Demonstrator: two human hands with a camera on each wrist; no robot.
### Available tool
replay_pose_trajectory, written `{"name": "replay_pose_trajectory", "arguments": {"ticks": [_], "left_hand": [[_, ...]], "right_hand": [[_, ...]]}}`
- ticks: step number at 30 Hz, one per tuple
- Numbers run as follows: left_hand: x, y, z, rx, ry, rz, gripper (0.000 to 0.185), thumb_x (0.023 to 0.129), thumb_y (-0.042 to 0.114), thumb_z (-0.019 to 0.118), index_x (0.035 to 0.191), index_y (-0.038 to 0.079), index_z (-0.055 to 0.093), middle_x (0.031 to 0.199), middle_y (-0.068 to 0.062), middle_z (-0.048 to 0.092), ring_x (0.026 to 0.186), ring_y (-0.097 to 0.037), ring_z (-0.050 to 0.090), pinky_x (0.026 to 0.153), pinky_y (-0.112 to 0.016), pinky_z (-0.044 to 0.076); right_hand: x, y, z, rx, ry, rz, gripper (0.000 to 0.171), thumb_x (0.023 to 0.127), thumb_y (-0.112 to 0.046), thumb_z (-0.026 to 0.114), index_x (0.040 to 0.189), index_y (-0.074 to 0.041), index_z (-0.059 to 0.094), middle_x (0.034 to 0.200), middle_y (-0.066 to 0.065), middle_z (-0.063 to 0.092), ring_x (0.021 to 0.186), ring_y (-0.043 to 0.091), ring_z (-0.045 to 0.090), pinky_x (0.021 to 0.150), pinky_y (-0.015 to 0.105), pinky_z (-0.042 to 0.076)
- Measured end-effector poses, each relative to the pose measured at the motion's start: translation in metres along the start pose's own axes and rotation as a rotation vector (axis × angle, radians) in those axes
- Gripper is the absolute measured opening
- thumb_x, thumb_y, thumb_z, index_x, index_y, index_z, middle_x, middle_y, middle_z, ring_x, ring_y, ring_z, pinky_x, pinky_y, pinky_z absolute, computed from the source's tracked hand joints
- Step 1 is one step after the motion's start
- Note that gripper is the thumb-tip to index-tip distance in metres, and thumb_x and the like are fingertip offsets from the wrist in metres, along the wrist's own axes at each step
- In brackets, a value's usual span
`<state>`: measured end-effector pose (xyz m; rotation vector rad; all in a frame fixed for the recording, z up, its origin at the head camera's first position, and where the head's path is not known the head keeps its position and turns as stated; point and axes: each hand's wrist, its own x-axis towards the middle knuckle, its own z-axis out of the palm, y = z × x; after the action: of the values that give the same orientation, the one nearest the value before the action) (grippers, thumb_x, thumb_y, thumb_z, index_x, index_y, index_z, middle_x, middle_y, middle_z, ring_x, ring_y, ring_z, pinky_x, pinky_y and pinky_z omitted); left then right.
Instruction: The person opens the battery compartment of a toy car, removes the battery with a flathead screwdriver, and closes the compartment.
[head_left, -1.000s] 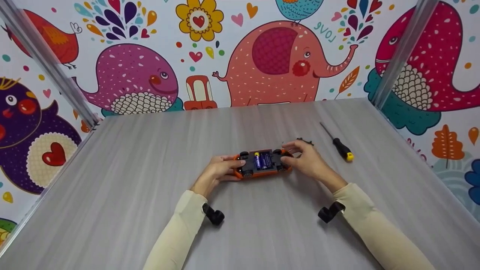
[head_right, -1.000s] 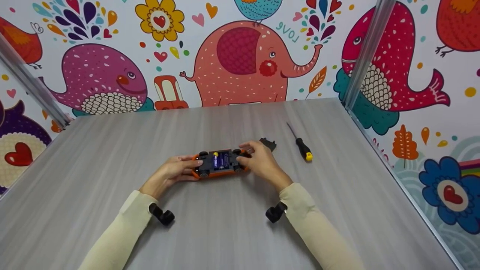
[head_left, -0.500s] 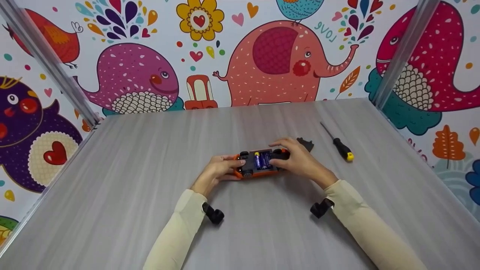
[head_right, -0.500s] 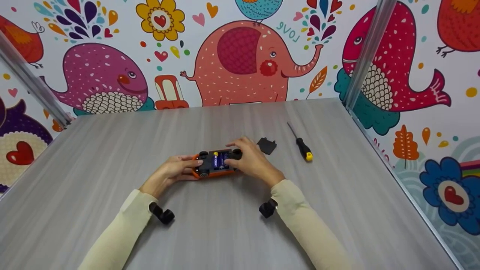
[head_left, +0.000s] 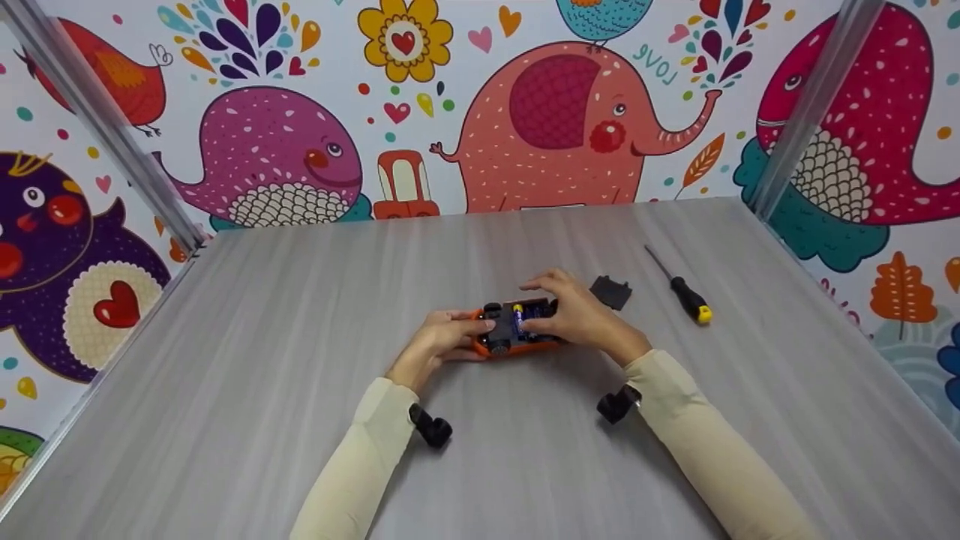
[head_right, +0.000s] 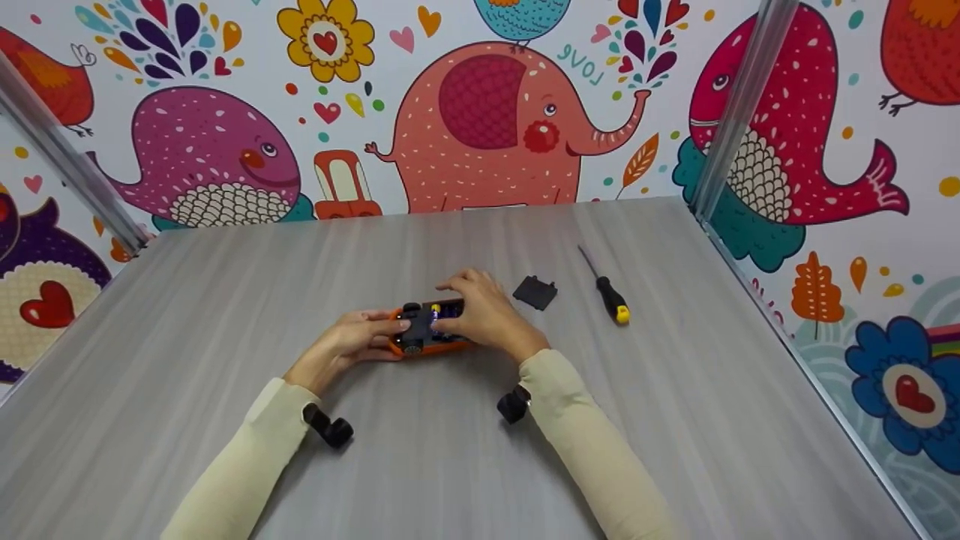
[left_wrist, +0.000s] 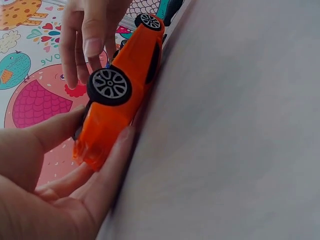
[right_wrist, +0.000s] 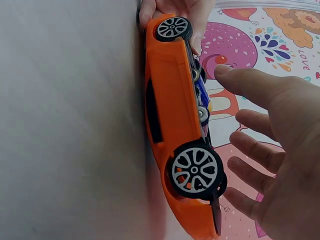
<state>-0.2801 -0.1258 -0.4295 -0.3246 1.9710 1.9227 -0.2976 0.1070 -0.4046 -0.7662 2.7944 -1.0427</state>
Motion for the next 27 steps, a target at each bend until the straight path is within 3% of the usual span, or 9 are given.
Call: {"name": "replay_pose_trajectory", "arguments": {"ticks": [15, 27], "left_hand": [[0.001, 0.000, -0.002, 0.004, -0.007, 0.004, 0.059, 0.086, 0.015, 0.079, 0.137, -0.002, 0.054, 0.118, -0.019, 0.071, 0.084, -0.020, 0.072, 0.071, -0.036, 0.063], [0.002, 0.000, -0.001, 0.002, -0.021, 0.013, 0.059, 0.087, 0.015, 0.078, 0.138, -0.001, 0.054, 0.117, -0.019, 0.070, 0.083, -0.020, 0.072, 0.072, -0.037, 0.063]], "right_hand": [[0.002, 0.007, 0.007, -0.018, -0.034, -0.020, 0.065, 0.082, -0.042, 0.082, 0.138, -0.017, 0.061, 0.139, 0.008, 0.050, 0.129, 0.028, 0.045, 0.110, 0.051, 0.046], [0.000, 0.009, 0.010, -0.065, -0.028, -0.065, 0.051, 0.085, -0.042, 0.079, 0.130, -0.023, 0.068, 0.133, 0.005, 0.055, 0.124, 0.025, 0.049, 0.107, 0.048, 0.049]]}}
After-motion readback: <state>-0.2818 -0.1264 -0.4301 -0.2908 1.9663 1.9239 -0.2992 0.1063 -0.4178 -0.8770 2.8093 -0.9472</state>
